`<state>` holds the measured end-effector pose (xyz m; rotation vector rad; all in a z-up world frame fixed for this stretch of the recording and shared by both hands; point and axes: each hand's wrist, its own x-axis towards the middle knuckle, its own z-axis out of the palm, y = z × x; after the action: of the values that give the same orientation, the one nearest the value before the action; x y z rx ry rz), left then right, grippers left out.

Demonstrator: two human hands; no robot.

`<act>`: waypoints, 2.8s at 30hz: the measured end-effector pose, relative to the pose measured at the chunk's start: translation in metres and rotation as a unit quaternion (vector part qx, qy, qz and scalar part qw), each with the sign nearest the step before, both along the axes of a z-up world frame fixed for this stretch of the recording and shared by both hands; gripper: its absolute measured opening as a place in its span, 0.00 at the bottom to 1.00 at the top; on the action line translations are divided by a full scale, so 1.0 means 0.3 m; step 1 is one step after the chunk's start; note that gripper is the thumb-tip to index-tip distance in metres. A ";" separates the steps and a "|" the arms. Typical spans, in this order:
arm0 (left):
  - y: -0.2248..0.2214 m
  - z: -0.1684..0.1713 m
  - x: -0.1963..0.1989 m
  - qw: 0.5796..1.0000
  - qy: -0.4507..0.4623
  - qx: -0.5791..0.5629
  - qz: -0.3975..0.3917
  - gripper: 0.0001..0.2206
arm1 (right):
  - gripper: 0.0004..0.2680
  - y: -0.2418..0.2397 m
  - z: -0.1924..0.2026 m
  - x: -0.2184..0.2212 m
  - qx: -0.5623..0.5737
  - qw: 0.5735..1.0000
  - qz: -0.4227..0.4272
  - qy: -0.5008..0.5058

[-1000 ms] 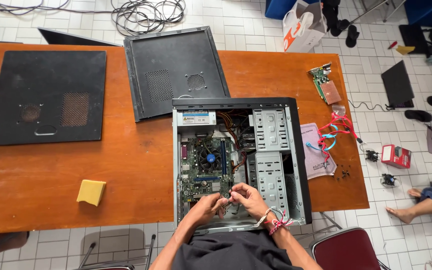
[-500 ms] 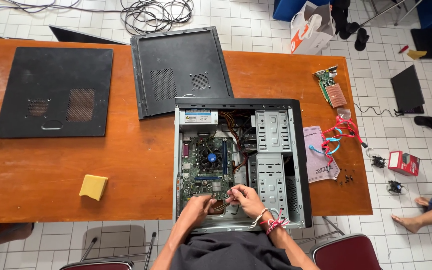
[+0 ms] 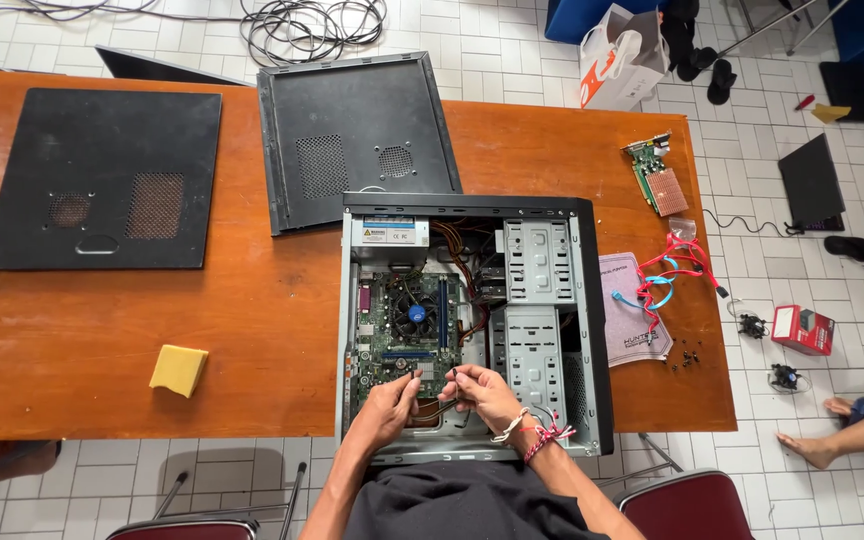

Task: Connecting internal cables and wires to the motherboard headers inside a desktop computer case

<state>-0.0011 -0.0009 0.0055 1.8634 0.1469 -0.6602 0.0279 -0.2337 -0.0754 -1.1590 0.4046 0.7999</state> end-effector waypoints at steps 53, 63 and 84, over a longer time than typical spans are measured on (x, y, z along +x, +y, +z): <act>0.006 0.083 -0.011 0.974 0.188 0.127 -0.007 0.08 | 0.07 0.033 -0.004 0.006 -0.087 0.983 0.162 -0.008; -0.005 -0.028 -0.034 0.958 0.252 0.136 0.027 0.02 | 0.06 0.044 0.049 0.008 -0.211 0.967 -0.021 -0.141; 0.011 0.056 0.008 0.992 0.046 -0.041 0.113 0.10 | 0.11 0.037 0.273 -0.036 -0.331 0.826 0.424 -0.170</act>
<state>0.0013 0.0025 0.0223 1.7074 0.3790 -0.5865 0.0171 -0.2228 0.0064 -2.1683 -0.2050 1.2261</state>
